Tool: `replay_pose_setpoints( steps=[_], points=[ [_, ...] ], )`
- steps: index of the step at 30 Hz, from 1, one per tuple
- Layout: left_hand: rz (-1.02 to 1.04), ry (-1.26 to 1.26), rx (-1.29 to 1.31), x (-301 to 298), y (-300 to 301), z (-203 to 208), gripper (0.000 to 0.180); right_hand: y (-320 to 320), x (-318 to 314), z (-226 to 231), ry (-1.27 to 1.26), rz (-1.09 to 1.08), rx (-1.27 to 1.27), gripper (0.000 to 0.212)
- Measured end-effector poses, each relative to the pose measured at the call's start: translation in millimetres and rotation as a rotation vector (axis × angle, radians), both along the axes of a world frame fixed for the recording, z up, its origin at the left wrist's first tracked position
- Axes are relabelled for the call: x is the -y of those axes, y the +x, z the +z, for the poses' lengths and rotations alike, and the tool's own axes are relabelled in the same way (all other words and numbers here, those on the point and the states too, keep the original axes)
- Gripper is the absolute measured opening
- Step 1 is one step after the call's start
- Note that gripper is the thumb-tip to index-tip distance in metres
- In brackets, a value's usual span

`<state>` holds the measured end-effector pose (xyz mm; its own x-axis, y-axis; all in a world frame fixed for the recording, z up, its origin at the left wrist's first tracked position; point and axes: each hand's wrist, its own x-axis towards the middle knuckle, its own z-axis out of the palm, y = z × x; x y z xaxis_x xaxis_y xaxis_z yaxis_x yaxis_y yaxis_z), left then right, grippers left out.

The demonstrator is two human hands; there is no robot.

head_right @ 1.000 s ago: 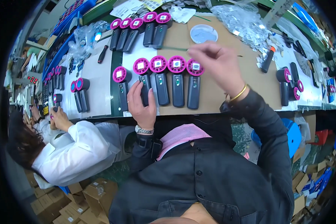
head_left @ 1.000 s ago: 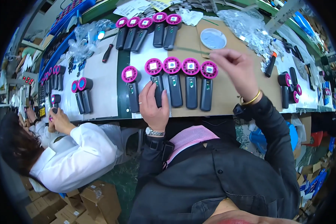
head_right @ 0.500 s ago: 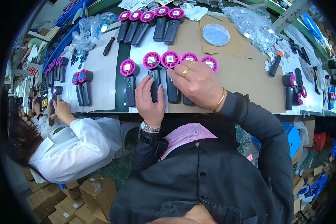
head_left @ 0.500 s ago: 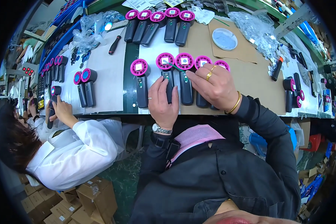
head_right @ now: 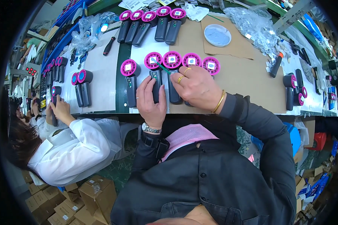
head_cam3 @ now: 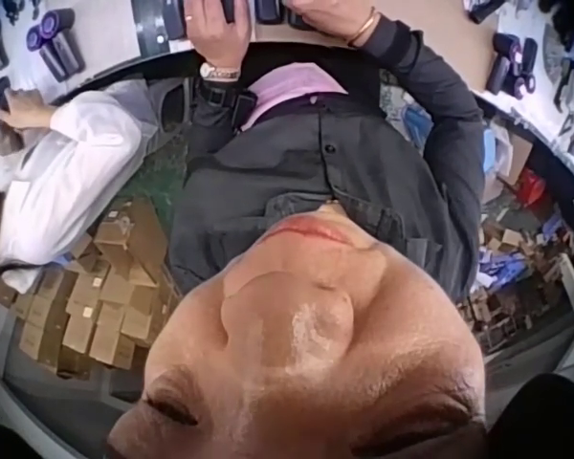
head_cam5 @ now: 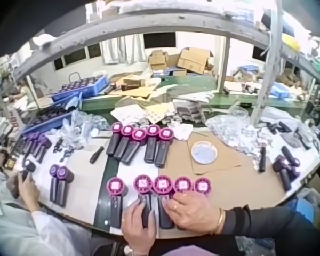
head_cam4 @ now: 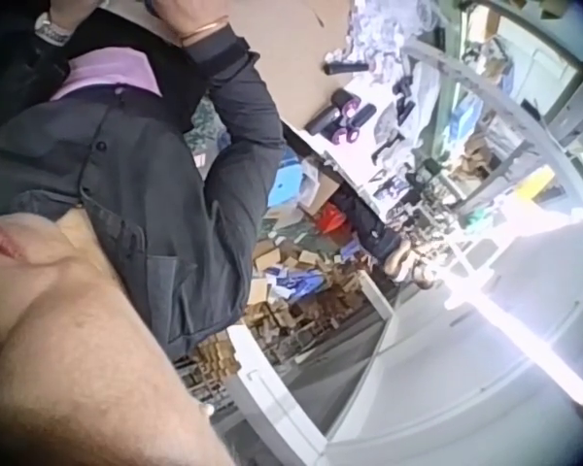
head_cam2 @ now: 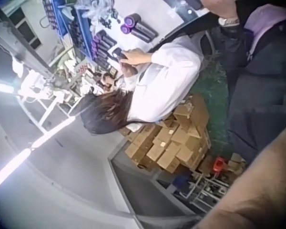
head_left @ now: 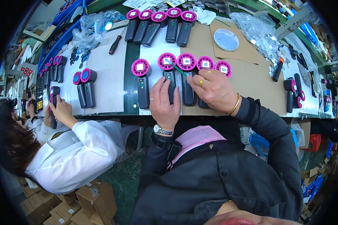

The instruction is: The person taps the top of a handheld fan with a cloth-covered hammer, places a small square piece onto the fan, and uses a thin stick to apply a substance from a container onto it.

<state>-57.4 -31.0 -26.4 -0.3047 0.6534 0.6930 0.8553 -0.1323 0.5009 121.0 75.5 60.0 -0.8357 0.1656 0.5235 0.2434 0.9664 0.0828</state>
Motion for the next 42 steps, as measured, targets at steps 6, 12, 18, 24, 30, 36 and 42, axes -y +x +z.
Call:
replay_pose_setpoints(
  steps=[6,12,18,24,30,36,42],
  points=[
    [0.005,-0.002,-0.008,0,1,-1,0.039,2,5,0,-0.009,-0.007,0.017,0.042],
    [0.009,-0.003,-0.011,0,1,0,0.039,3,9,1,0.004,-0.011,0.002,0.041],
    [0.008,-0.009,0.000,0,3,0,0.038,4,7,9,-0.018,-0.023,-0.082,0.037],
    [0.006,-0.009,-0.003,0,4,2,0.038,5,4,9,-0.178,-0.055,-0.240,0.029],
    [0.005,0.002,-0.003,-2,5,4,0.037,1,1,6,-0.488,-0.184,-0.455,0.017],
    [-0.004,0.006,0.000,-3,7,5,0.037,7,-7,13,-1.002,-0.332,-0.484,0.016],
    [0.003,0.005,-0.010,-6,9,6,0.036,7,-20,2,-1.293,-0.282,-0.645,0.018]
  ],
)
